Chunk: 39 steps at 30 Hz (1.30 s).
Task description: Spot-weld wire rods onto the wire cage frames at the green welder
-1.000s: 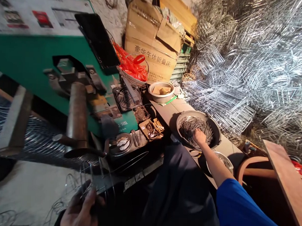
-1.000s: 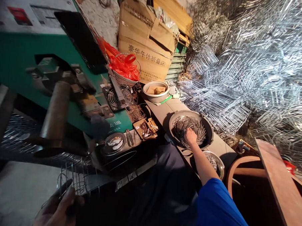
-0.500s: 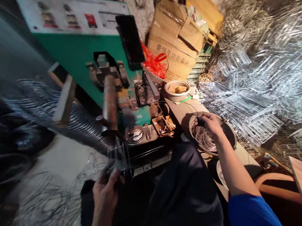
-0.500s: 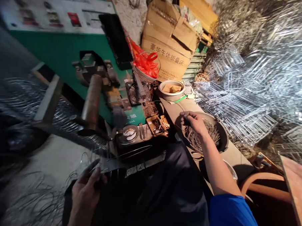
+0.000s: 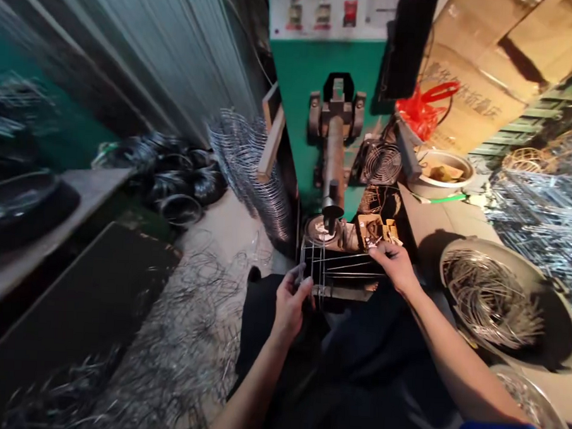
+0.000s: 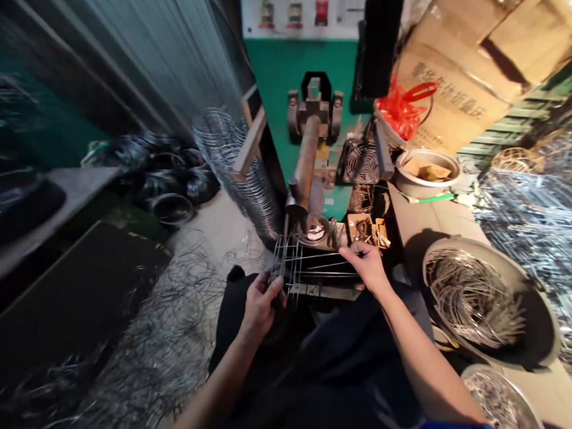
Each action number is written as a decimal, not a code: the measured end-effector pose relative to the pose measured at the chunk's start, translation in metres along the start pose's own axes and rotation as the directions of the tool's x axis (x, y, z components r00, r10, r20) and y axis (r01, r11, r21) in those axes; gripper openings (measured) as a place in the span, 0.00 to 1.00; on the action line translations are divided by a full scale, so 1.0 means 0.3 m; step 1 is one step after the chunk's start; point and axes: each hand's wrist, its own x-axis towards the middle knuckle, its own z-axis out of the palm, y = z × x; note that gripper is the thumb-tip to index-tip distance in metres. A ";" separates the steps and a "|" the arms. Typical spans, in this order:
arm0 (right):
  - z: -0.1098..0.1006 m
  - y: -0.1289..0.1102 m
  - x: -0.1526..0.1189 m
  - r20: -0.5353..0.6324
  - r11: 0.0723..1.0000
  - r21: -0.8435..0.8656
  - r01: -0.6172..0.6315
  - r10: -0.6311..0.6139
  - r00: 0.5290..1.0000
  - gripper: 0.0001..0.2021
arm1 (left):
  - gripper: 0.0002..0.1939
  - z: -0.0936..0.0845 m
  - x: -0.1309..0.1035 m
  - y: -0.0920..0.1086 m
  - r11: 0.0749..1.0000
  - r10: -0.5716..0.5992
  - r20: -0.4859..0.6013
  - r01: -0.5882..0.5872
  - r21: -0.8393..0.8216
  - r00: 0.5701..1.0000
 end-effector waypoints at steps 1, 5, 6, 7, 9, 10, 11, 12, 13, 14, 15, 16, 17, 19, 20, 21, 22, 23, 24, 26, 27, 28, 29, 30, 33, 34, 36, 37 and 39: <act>0.012 0.012 0.000 0.010 1.000 -0.004 0.001 -0.001 1.000 0.29 | 0.33 -0.008 0.003 -0.003 1.000 -0.001 0.001 0.001 -0.006 1.000; 0.019 0.043 0.013 0.004 1.000 -0.017 -0.011 0.012 1.000 0.28 | 0.32 -0.022 0.015 -0.016 1.000 -0.005 -0.006 0.005 -0.030 1.000; 0.015 0.048 0.014 0.005 1.000 -0.018 -0.019 0.019 1.000 0.28 | 0.32 -0.022 0.017 -0.019 0.999 -0.006 -0.007 0.006 -0.036 1.000; 0.011 0.054 0.015 0.009 0.999 -0.017 -0.027 0.028 1.000 0.28 | 0.32 -0.020 0.019 -0.020 0.999 -0.008 -0.007 0.007 -0.042 1.000; 0.004 0.066 0.012 0.015 0.999 -0.007 -0.041 0.042 0.999 0.28 | 0.31 -0.015 0.024 -0.022 0.999 -0.012 -0.013 0.011 -0.054 1.000; 0.002 0.072 0.010 0.011 0.999 0.000 -0.047 0.047 0.999 0.28 | 0.31 -0.012 0.026 -0.023 0.998 -0.012 -0.019 0.011 -0.059 1.000; 0.001 0.079 0.008 0.002 0.999 0.006 -0.052 0.052 0.999 0.28 | 0.31 -0.009 0.028 -0.023 0.998 -0.013 -0.024 0.011 -0.065 1.000; 0.000 0.086 0.007 -0.010 0.998 0.013 -0.058 0.058 0.998 0.28 | 0.32 -0.007 0.031 -0.023 0.998 -0.012 -0.027 0.010 -0.069 1.000; 0.000 0.091 0.008 -0.023 0.998 0.021 -0.065 0.065 0.998 0.28 | 0.32 -0.005 0.033 -0.023 0.998 -0.008 -0.029 0.006 -0.070 1.000; 0.000 0.096 0.010 -0.036 0.997 0.030 -0.072 0.073 0.997 0.29 | 0.32 -0.003 0.036 -0.023 0.998 -0.002 -0.029 0.000 -0.070 1.000; 0.000 0.101 0.013 -0.048 0.996 0.040 -0.077 0.079 0.996 0.29 | 0.33 -0.002 0.039 -0.024 0.998 0.006 -0.026 -0.007 -0.068 1.000; 0.000 0.104 0.017 -0.054 0.996 0.048 -0.078 0.080 0.995 0.29 | 0.33 0.000 0.042 -0.025 0.998 0.013 -0.021 -0.014 -0.067 1.000; -0.001 0.107 0.022 -0.058 0.996 0.054 -0.076 0.080 0.995 0.30 | 0.33 0.001 0.044 -0.026 0.998 0.016 -0.016 -0.017 -0.066 1.000; -0.004 0.112 0.034 -0.054 0.995 0.062 -0.076 0.079 0.995 0.30 | 0.33 0.004 0.049 -0.027 0.998 0.020 -0.003 -0.021 -0.061 1.000; -0.006 0.116 0.039 -0.051 0.995 0.066 -0.078 0.081 0.995 0.30 | 0.33 0.007 0.052 -0.026 0.998 0.023 0.003 -0.022 -0.057 1.000; -0.008 0.119 0.045 -0.049 0.994 0.071 -0.082 0.086 0.995 0.30 | 0.33 0.010 0.054 -0.025 0.998 0.025 0.007 -0.025 -0.052 1.000; -0.010 0.124 0.050 -0.049 0.993 0.080 -0.086 0.090 0.995 0.30 | 0.33 0.015 0.056 -0.022 0.999 0.028 0.006 -0.028 -0.045 1.000; -0.012 0.129 0.055 -0.052 0.992 0.088 -0.089 0.093 0.994 0.31 | 0.33 0.020 0.059 -0.018 0.999 0.030 0.002 -0.030 -0.040 1.000; -0.013 0.135 0.060 -0.055 0.992 0.094 -0.090 0.095 0.994 0.31 | 0.33 0.025 0.061 -0.014 0.999 0.031 -0.004 -0.031 -0.037 1.000; -0.016 0.145 0.071 -0.060 0.991 0.100 -0.087 0.093 0.994 0.31 | 0.34 0.037 0.065 -0.005 0.999 0.026 -0.014 -0.026 -0.037 1.000; -0.018 0.150 0.075 -0.063 0.991 0.102 -0.082 0.089 0.994 0.30 | 0.34 0.043 0.067 -0.001 0.999 0.023 -0.015 -0.023 -0.041 1.000; -0.020 0.155 0.080 -0.066 0.992 0.103 -0.075 0.082 0.994 0.30 | 0.35 0.048 0.069 0.002 0.999 0.021 -0.012 -0.022 -0.046 1.000; -0.021 0.158 0.084 -0.069 0.992 0.103 -0.067 0.074 0.995 0.30 | 0.35 0.051 0.072 0.005 0.998 0.021 -0.006 -0.021 -0.052 1.000; -0.023 0.160 0.088 -0.072 0.993 0.103 -0.061 0.068 0.995 0.30 | 0.35 0.054 0.074 0.006 0.998 0.023 0.001 -0.022 -0.057 1.000; -0.028 0.162 0.096 -0.077 0.991 0.113 -0.067 0.076 0.994 0.30 | 0.35 0.058 0.082 0.006 0.998 0.031 0.023 -0.029 -0.058 0.999; -0.030 0.160 0.098 -0.078 0.990 0.121 -0.079 0.088 0.993 0.30 | 0.35 0.059 0.085 0.005 0.998 0.032 0.029 -0.030 -0.054 0.999; -0.032 0.156 0.102 -0.078 0.985 0.141 -0.101 0.113 0.991 0.29 | 0.35 0.061 0.092 0.002 0.998 0.035 0.029 -0.034 -0.049 0.999; -0.033 0.154 0.104 -0.079 0.983 0.148 -0.110 0.123 0.989 0.29 | 0.34 0.062 0.095 0.000 0.998 0.040 0.026 -0.039 -0.050 0.999; -0.035 0.151 0.108 -0.086 0.981 0.153 -0.117 0.131 0.988 0.28 | 0.34 0.064 0.101 -0.005 0.997 0.050 0.021 -0.049 -0.059 0.999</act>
